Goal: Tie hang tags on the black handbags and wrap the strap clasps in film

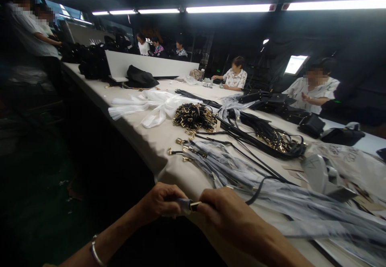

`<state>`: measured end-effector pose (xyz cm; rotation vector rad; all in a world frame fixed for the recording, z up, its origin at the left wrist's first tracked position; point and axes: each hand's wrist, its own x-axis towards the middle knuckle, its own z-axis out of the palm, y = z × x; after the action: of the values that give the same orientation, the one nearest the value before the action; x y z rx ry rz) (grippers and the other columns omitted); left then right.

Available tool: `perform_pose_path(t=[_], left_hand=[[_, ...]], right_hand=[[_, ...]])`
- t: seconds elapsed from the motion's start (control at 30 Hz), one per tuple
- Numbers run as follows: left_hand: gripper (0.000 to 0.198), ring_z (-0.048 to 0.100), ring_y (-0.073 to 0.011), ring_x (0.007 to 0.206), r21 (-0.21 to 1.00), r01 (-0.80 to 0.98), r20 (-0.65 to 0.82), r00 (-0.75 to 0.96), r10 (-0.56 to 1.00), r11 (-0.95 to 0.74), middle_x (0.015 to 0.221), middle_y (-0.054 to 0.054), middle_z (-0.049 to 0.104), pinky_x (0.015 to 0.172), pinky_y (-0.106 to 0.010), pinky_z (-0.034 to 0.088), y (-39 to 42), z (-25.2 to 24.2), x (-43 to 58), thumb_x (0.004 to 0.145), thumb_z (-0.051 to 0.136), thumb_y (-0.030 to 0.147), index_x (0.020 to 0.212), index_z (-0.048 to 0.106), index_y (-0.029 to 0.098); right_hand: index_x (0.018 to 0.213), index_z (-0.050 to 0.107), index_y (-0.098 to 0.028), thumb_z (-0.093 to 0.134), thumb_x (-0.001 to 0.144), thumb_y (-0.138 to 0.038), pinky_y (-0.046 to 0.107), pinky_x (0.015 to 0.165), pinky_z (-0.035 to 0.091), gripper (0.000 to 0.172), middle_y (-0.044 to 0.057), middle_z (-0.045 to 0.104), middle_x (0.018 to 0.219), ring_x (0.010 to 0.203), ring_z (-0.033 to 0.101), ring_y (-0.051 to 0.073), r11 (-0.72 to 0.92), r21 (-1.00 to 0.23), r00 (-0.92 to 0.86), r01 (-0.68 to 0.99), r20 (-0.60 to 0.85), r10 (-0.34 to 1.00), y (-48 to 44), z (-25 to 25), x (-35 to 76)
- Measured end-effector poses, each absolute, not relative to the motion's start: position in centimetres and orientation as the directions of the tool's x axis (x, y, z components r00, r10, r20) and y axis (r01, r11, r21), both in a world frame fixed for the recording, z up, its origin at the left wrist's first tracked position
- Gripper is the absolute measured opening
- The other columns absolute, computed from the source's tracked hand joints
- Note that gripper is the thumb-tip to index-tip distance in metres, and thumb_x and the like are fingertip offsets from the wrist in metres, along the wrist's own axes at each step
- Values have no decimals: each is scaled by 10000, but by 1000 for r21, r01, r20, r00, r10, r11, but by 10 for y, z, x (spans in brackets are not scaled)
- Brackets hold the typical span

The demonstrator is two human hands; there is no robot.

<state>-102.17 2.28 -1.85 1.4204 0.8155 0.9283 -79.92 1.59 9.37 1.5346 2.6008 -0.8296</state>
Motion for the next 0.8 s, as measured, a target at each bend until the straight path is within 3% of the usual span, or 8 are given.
perform_pose_path(t=[0.1,0.17,0.23,0.33,0.43,0.5,0.67,0.8], left_hand=[[297,635,-151,536,984,-130,-40,505,862,122,647,-33,712,534,-237,514,22,-21,-1016,664,801,243,932,770,117],[306,659,-168,613,982,-143,-32,520,854,124,706,-37,734,598,-251,530,21,-19,-1012,644,807,221,933,772,127],[292,658,-166,683,992,-118,18,512,859,50,771,-38,747,647,-238,516,20,-16,-1010,641,815,217,919,777,133],[247,638,-154,697,995,-42,95,459,883,-85,795,-46,744,656,-227,488,18,-13,-1014,710,789,294,893,778,130],[259,644,-169,745,989,27,124,404,906,-148,832,-64,747,697,-240,489,17,-14,-1020,777,737,365,888,775,133],[273,645,-170,762,993,19,96,411,906,-114,852,-66,747,705,-236,483,17,-17,-1019,793,724,384,901,772,137],[362,593,-126,610,995,-90,10,453,891,34,700,-42,697,583,-210,436,15,-19,-1001,820,679,475,800,731,118],[447,464,-75,456,996,-80,2,391,921,31,589,4,605,457,-190,343,16,-22,-1003,827,627,577,754,663,137]], right_hand=[[816,675,-189,477,917,-187,276,594,296,222,38,694,747,672,604,162,525,-179,-554,832,-205,807,12,87,-810],[825,692,-177,499,909,-174,290,580,272,210,63,718,784,675,627,178,539,-46,-535,841,-217,816,12,86,-819],[800,712,-176,561,908,-285,291,567,261,215,79,728,781,691,642,202,493,3,-481,870,-211,851,15,88,-822],[756,725,-204,606,875,-416,260,543,287,270,43,717,704,661,632,185,391,-192,-431,900,-260,864,26,97,-810],[802,723,-228,544,903,-361,217,557,355,245,-3,707,682,617,616,137,320,-446,-487,836,-336,806,34,106,-791],[803,722,-229,533,903,-334,217,572,368,238,-6,698,669,602,607,132,354,-444,-512,823,-307,802,33,106,-789],[794,740,-239,584,851,-272,248,565,306,169,7,686,665,608,585,143,517,-283,-577,808,-202,791,22,88,-816],[743,717,-201,600,872,-376,240,521,288,247,-16,602,583,541,509,114,416,-381,-531,825,-272,803,40,90,-795]])
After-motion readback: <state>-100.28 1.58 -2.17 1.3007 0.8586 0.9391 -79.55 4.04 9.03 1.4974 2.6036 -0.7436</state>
